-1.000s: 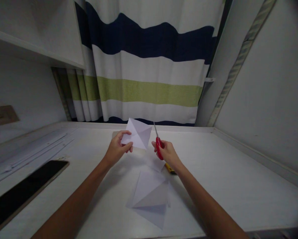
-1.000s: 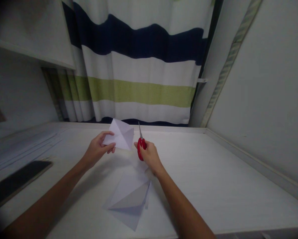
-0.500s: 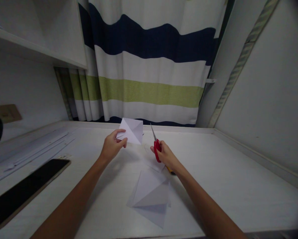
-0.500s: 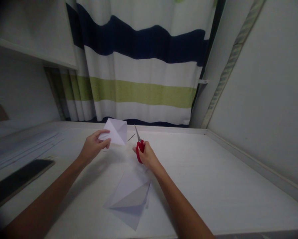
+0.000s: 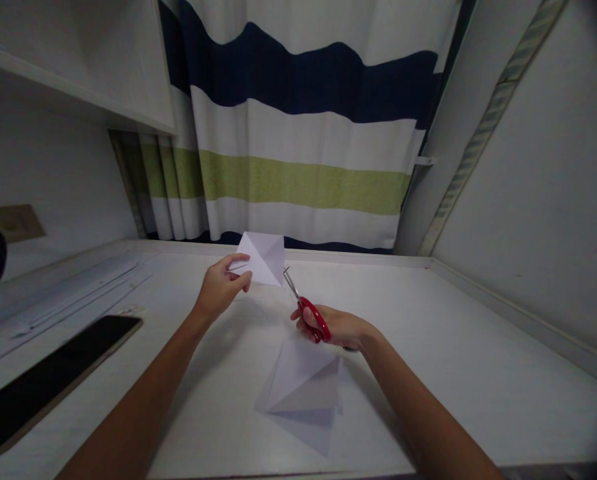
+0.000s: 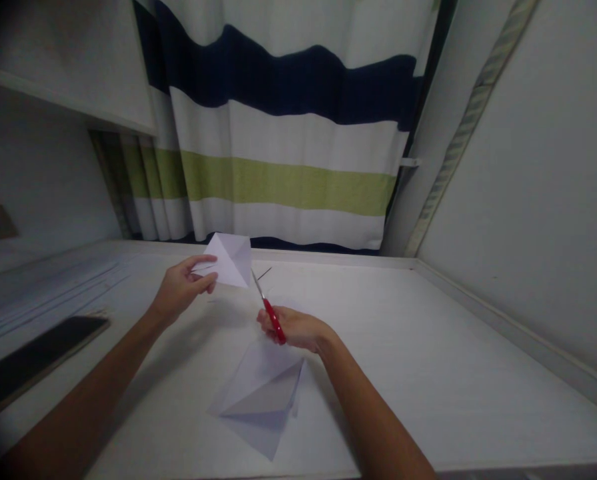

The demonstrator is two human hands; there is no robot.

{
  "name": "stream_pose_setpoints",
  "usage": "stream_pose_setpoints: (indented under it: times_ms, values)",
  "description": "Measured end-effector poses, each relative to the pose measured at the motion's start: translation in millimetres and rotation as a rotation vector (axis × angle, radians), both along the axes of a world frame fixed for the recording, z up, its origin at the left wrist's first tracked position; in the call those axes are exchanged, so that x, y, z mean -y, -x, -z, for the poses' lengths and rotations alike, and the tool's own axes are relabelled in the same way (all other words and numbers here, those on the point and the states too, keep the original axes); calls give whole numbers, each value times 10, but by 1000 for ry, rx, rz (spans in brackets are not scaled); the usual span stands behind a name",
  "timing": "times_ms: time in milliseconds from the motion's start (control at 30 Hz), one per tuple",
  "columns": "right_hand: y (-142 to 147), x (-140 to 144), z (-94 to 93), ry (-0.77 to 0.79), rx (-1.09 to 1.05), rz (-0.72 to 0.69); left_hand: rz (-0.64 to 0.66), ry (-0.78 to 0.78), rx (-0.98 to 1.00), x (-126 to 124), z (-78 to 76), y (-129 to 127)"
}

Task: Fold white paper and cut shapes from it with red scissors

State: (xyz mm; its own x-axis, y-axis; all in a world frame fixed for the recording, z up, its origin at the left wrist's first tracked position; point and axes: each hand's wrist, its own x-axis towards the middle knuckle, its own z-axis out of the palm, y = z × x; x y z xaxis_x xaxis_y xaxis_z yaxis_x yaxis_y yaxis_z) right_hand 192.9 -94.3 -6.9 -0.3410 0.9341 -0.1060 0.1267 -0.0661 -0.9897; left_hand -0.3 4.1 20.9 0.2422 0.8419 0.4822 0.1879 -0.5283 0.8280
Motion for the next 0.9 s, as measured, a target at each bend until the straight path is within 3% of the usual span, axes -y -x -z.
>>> stream_pose_setpoints:
  times_ms: [167, 400, 567, 900]
  values:
    - [8, -9, 32, 92, -113, -73, 11, 20, -28, 41, -30, 0]
    - [-99, 40, -32, 97, 4, -97, -61, 41, -84, 55, -70, 26]
    - [-65, 53, -41, 167, -42, -147, -15, 62, -61, 58, -59, 9]
    - [-34, 24, 12, 190, -163, -118, -24, 30, -120, 62, -11, -32]
